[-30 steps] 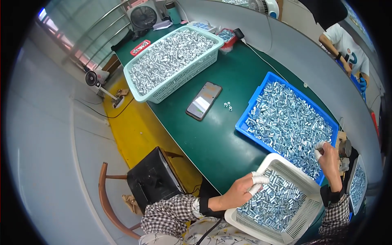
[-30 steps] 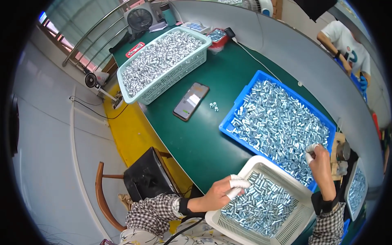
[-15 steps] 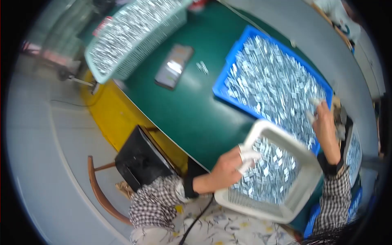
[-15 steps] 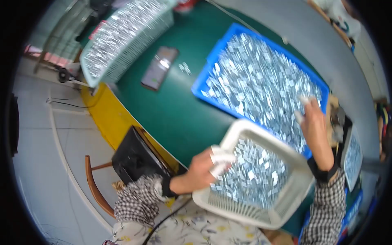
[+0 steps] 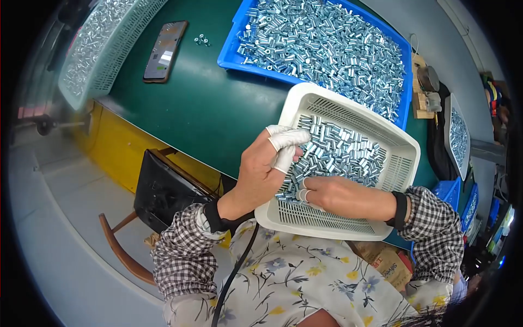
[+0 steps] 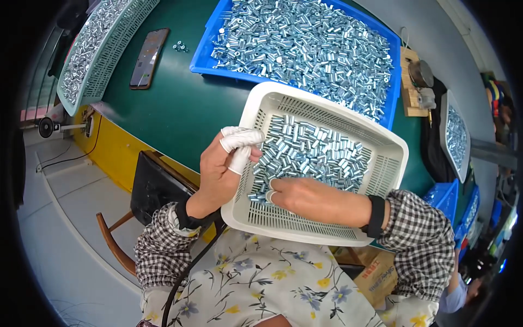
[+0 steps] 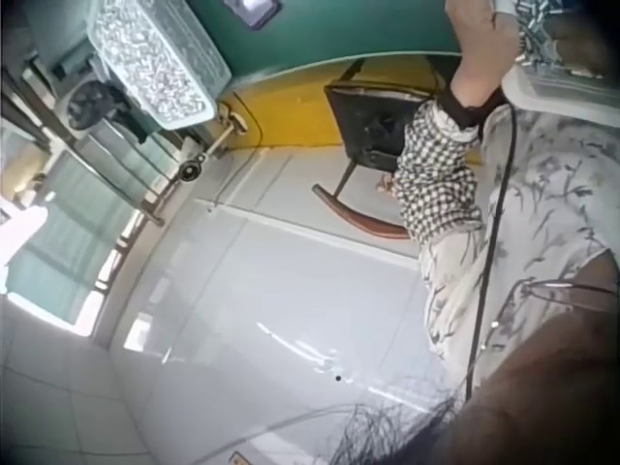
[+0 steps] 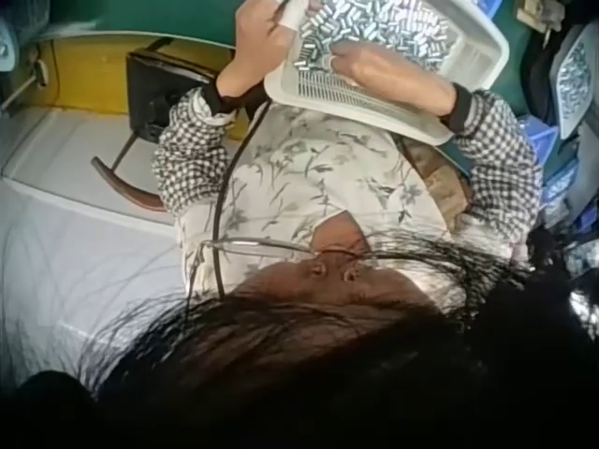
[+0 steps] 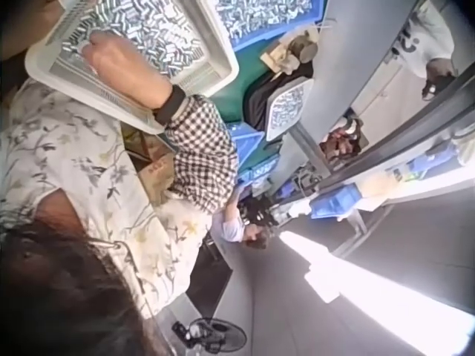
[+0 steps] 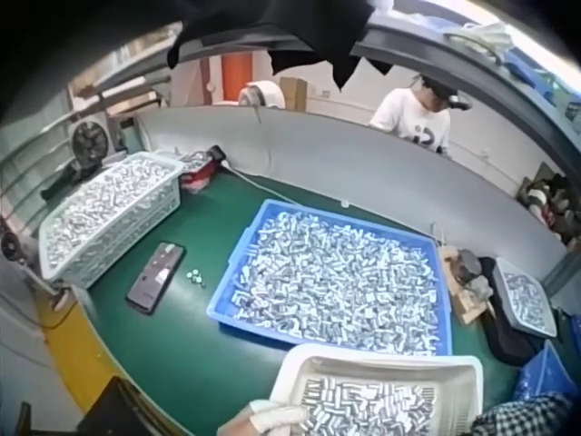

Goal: Sorting and inspecting small hardware components in a tray at a workstation.

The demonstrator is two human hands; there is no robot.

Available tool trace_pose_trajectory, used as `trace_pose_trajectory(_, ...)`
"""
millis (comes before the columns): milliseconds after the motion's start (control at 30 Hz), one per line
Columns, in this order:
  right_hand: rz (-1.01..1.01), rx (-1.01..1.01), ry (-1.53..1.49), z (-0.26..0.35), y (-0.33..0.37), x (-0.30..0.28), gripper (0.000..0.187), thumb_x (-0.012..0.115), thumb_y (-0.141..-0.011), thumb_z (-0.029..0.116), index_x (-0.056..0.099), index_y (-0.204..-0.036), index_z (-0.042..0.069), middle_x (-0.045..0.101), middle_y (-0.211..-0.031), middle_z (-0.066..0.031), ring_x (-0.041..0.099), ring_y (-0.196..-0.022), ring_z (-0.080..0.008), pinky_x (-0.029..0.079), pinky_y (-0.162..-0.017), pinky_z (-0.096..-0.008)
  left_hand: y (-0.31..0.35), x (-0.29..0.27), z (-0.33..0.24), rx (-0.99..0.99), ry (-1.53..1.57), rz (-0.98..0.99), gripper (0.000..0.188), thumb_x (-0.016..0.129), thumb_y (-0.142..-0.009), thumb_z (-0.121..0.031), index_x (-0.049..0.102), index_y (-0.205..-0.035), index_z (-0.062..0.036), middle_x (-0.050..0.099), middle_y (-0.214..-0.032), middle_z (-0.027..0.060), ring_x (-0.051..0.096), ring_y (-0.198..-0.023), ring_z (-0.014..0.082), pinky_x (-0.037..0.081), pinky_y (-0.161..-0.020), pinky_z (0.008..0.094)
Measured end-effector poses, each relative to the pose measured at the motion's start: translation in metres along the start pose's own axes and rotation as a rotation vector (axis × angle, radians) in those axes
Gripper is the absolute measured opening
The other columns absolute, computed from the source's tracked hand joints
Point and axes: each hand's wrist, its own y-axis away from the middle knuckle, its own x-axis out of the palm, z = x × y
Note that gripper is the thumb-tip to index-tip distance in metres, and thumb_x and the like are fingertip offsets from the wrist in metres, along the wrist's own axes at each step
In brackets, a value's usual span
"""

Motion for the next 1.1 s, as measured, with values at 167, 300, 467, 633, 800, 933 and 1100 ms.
trace_pose_trajectory(167, -0.048, -0.185, 0.114, -0.003, -0.01, 0.018, 0.007, 0.051, -0.074, 0.004, 0.05, -0.077, -0.002, 0.048, -0.082, -0.0126, 0.058, -0.077, -0.0267, 0.049, -0.061, -0.035, 0.0, -0.001, 0.0, 0.021, -0.007, -0.018, 0.026, 0.044, -0.087, 0.01, 0.057, -0.108, 0.002, 0.054, -0.105, 0.0112, 0.06, -0.08, 0.0135, 0.051, -0.071, 0.0247)
trace_pose_trajectory(300, -0.016, -0.167, 0.31, -0.003, -0.007, 0.024, 0.008, 0.051, -0.073, 0.006, 0.052, -0.078, -0.001, 0.05, -0.085, -0.0126, 0.058, -0.081, -0.0243, 0.049, -0.061, -0.0332, -0.008, 0.003, 0.0, 0.06, 0.009, -0.041, 0.029, 0.047, -0.082, 0.013, 0.059, -0.105, -0.0002, 0.057, -0.101, 0.0118, 0.061, -0.077, 0.0154, 0.051, -0.067, 0.0249)
trace_pose_trajectory(467, -0.235, -0.284, 0.336, -0.01, -0.012, 0.044, 0.014, 0.055, -0.072, 0.01, 0.055, -0.068, -0.004, 0.056, -0.076, -0.0142, 0.059, -0.069, -0.0262, 0.048, -0.057, -0.0361, -0.003, -0.01, -0.001, 0.044, -0.247, -0.045, 0.021, 0.042, -0.087, 0.006, 0.056, -0.103, 0.0011, 0.052, -0.099, 0.0103, 0.055, -0.072, 0.0133, 0.046, -0.065, 0.0252)
trace_pose_trajectory(633, -0.438, -0.383, 0.509, -0.022, -0.015, 0.06, 0.014, 0.057, -0.071, 0.01, 0.059, -0.062, -0.001, 0.056, -0.061, -0.0125, 0.057, -0.057, -0.0271, 0.045, -0.05, -0.0369, 0.004, -0.012, 0.011, -0.05, -0.129, -0.12, 0.02, 0.04, -0.09, 0.003, 0.055, -0.103, 0.0033, 0.051, -0.099, 0.0079, 0.052, -0.076, 0.0103, 0.043, -0.068, 0.0225)
trace_pose_trajectory(800, -0.544, -0.431, 0.464, -0.028, -0.008, 0.068, 0.018, 0.058, -0.072, 0.012, 0.059, -0.058, 0.0, 0.056, -0.055, -0.013, 0.057, -0.052, -0.0286, 0.043, -0.046, -0.0388, -0.007, 0.007, -0.012, 0.034, -0.296, -0.063, 0.029, 0.052, -0.092, -0.024, 0.057, -0.105, 0.0017, 0.058, -0.1, 0.0186, 0.058, -0.066, 0.0284, 0.051, -0.067, 0.0335)
trace_pose_trajectory(933, -0.532, -0.507, 0.591, -0.03, -0.018, 0.072, 0.018, 0.057, -0.072, 0.012, 0.059, -0.058, 0.001, 0.055, -0.054, -0.0144, 0.055, -0.05, -0.0311, 0.044, -0.047, -0.0407, -0.009, 0.015, 0.001, 0.146, -0.415, -0.111, 0.031, 0.048, -0.093, -0.024, 0.056, -0.096, 0.0055, 0.06, -0.086, 0.0164, 0.059, -0.066, 0.027, 0.048, -0.053, 0.0281)
trace_pose_trajectory(1100, -0.431, -0.429, 0.549, -0.014, 0.0, 0.041, 0.013, 0.053, -0.08, 0.01, 0.057, -0.072, 0.001, 0.055, -0.069, -0.0144, 0.055, -0.065, -0.0304, 0.045, -0.06, -0.0398, -0.018, 0.008, 0.028, 0.693, -0.626, -0.233, 0.035, 0.047, -0.093, -0.025, 0.055, -0.084, 0.0074, 0.06, -0.081, 0.0202, 0.056, -0.058, 0.0248, 0.043, -0.043, 0.0294)
